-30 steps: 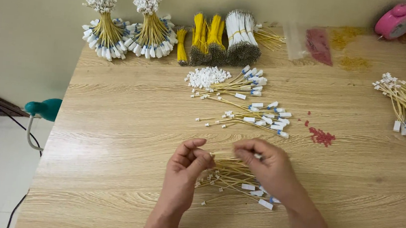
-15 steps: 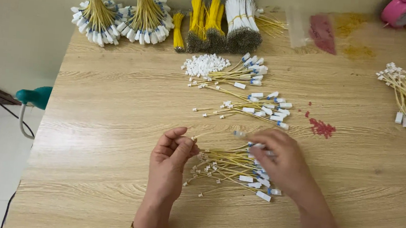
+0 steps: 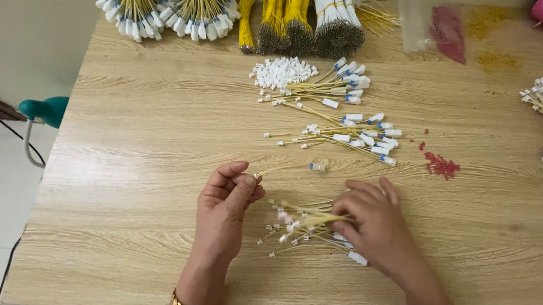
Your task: Assembling small electronic components by attaching red parts to wire and connector assemblies.
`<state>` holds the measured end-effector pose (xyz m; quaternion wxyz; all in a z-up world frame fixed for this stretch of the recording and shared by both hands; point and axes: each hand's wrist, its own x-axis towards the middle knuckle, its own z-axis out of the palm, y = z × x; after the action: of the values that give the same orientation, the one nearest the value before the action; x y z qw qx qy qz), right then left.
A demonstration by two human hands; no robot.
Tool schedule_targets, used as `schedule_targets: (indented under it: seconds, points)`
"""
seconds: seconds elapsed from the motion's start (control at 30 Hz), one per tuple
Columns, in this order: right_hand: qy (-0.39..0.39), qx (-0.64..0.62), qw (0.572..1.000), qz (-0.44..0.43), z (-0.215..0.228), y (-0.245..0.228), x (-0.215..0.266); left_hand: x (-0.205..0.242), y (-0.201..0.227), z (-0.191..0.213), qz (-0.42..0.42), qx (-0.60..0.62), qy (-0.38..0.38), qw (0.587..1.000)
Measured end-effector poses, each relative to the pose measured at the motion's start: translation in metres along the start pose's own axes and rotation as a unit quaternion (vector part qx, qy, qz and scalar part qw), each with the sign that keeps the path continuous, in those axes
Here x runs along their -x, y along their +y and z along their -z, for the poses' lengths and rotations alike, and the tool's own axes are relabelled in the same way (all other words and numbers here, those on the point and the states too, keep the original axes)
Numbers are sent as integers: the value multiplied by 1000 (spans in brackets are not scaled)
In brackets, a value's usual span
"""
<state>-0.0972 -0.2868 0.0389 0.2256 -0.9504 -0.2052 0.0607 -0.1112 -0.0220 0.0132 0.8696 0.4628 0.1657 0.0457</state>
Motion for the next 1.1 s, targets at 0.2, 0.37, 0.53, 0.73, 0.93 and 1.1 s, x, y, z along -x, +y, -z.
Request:
schedule_targets:
  seconds: [0.2, 0.37, 0.53, 0.73, 0.93, 1.1]
  points:
    - [-37, 3, 998, -48, 25, -11, -6, 3, 5, -5, -4, 0, -5, 1000]
    - [42, 94, 981, 167, 1, -4, 0, 3, 7, -5, 3, -2, -6, 1000]
    - [-180, 169, 969, -26, 13, -32, -9, 3, 5, -3, 3, 0, -8, 1000]
    - [-121, 147, 979, 79, 5, 11, -11, 4, 5, -3, -6, 20, -31, 999]
    - [-20, -2, 1000, -20, 64, 20, -1, 2, 6, -4, -8, 15, -6, 1000]
    - [-81, 30, 996, 20, 46, 17, 1, 1, 3, -6, -6, 3, -9, 1000]
